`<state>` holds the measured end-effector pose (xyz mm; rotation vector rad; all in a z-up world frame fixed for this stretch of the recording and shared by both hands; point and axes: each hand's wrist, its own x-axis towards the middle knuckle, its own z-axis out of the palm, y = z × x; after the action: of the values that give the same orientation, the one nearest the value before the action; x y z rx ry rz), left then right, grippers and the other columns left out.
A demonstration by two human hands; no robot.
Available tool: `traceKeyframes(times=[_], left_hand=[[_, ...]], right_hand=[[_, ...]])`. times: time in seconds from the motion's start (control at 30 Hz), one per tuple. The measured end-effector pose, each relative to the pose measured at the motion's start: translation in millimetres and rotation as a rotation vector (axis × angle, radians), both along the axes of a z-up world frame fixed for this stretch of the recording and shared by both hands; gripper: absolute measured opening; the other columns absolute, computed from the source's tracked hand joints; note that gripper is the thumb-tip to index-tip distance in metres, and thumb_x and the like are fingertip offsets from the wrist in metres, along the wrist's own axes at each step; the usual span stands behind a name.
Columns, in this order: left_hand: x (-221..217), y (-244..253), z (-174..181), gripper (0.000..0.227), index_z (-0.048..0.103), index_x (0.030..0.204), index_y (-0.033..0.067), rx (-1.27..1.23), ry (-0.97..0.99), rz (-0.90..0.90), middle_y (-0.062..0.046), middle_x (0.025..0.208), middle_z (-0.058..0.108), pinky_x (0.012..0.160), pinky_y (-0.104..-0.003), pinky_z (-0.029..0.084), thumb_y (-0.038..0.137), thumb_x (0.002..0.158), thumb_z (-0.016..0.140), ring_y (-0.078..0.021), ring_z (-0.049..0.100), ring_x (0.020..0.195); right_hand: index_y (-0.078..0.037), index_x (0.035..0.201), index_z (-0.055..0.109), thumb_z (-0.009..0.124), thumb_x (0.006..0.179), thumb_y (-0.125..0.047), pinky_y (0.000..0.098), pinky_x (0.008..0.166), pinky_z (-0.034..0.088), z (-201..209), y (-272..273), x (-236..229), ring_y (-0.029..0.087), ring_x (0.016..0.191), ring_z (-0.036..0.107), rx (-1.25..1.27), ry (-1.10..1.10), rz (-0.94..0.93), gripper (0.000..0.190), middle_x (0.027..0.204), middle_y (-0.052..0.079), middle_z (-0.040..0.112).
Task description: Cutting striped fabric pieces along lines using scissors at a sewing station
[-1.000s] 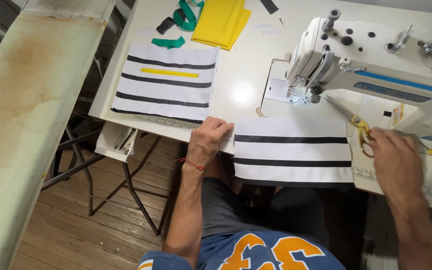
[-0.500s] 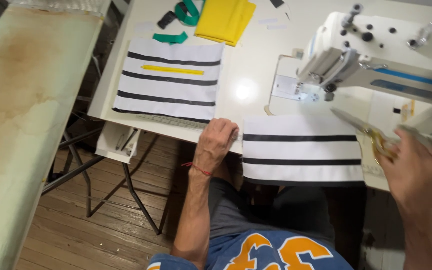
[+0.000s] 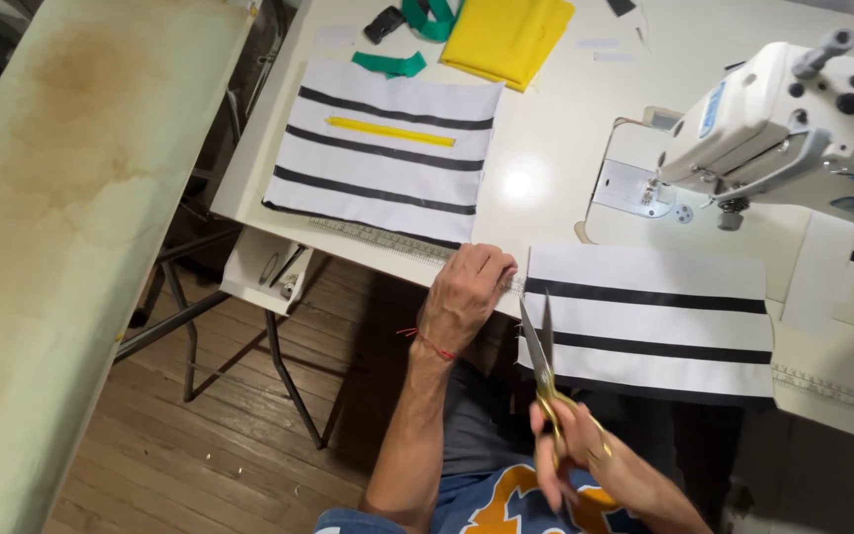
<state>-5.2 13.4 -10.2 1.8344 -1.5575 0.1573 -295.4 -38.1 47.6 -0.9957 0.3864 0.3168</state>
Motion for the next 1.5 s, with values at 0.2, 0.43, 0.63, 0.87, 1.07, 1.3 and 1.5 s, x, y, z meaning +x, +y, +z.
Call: traceKeyframes(times=[0.2,0.43,0.63,0.87,1.07,1.3,1.5], left_hand=[[0,-1,-6,0.016,0.071,0.12,0.0086,-0.023,-0.02,0.023,-0.009,0.109,0.07,0.077,-0.036,0.058,0.024,0.121,0.068,-0.0222,0.061,0.092],[-1,13,-16,0.009,0.072,0.116,0.0065,-0.098,0.037,-0.022,-0.01,0.108,0.072,0.089,-0.041,0.059,0.015,0.117,0.075,-0.0266,0.064,0.096],[12,84,-12,0.01,0.084,0.114,0.0087,-0.268,0.258,0.359,-0.006,0.112,0.083,0.096,-0.038,0.059,0.017,0.115,0.077,-0.0253,0.073,0.104],[25,158,-86,0.032,0.076,0.139,0.0034,-0.099,0.377,0.812,-0.02,0.146,0.076,0.096,-0.042,0.071,0.004,0.108,0.083,-0.0306,0.077,0.125],[-91,78,-51,0.043,0.07,0.137,0.0173,0.006,0.812,0.435,-0.007,0.116,0.088,0.092,-0.036,0.068,0.045,0.107,0.08,-0.0226,0.087,0.101],[-103,40,9,0.079,0.051,0.177,0.0196,0.056,0.797,0.218,0.007,0.068,0.052,0.07,-0.027,0.054,0.031,0.108,0.086,-0.009,0.044,0.06],[-82,22,28,0.076,0.058,0.176,0.034,0.393,0.672,0.168,0.002,0.06,0.052,0.08,-0.034,0.057,0.04,0.102,0.078,-0.0171,0.053,0.058]], right_hand=[[-0.009,0.119,0.056,0.032,0.111,-0.074,0.0315,0.049,0.04,-26,-15,48,0.019,0.046,0.038,-0.216,0.132,-0.17,0.069,0.055,0.012,0.053],[-0.015,0.115,0.051,0.053,0.11,-0.071,0.0291,0.043,0.016,-37,-18,59,0.012,0.047,0.018,-0.121,0.127,-0.296,0.056,0.054,0.003,0.035],[-0.006,0.123,0.055,0.069,0.107,-0.056,0.0283,0.039,0.029,-74,-43,-37,0.013,0.045,0.038,-0.202,-0.069,-0.37,0.054,0.058,0.002,0.05],[-0.009,0.128,0.056,0.045,0.108,-0.073,0.0353,0.047,0.039,-28,-77,-168,0.019,0.046,0.045,-0.579,0.215,-0.412,0.068,0.055,0.011,0.061],[-0.007,0.14,0.072,0.065,0.109,-0.042,0.0349,0.048,0.039,-29,-56,-191,0.022,0.05,0.054,-0.641,0.412,-0.462,0.048,0.059,0.02,0.073],[-0.016,0.164,0.077,0.071,0.117,-0.013,0.043,0.061,0.053,39,-101,-196,0.03,0.064,0.066,-0.952,0.765,-0.562,0.047,0.072,0.024,0.081],[-0.04,0.153,0.078,0.065,0.109,-0.076,0.045,0.081,0.064,-2,-170,-236,0.037,0.086,0.088,-1.87,1.017,-0.003,0.059,0.077,0.004,0.09]])
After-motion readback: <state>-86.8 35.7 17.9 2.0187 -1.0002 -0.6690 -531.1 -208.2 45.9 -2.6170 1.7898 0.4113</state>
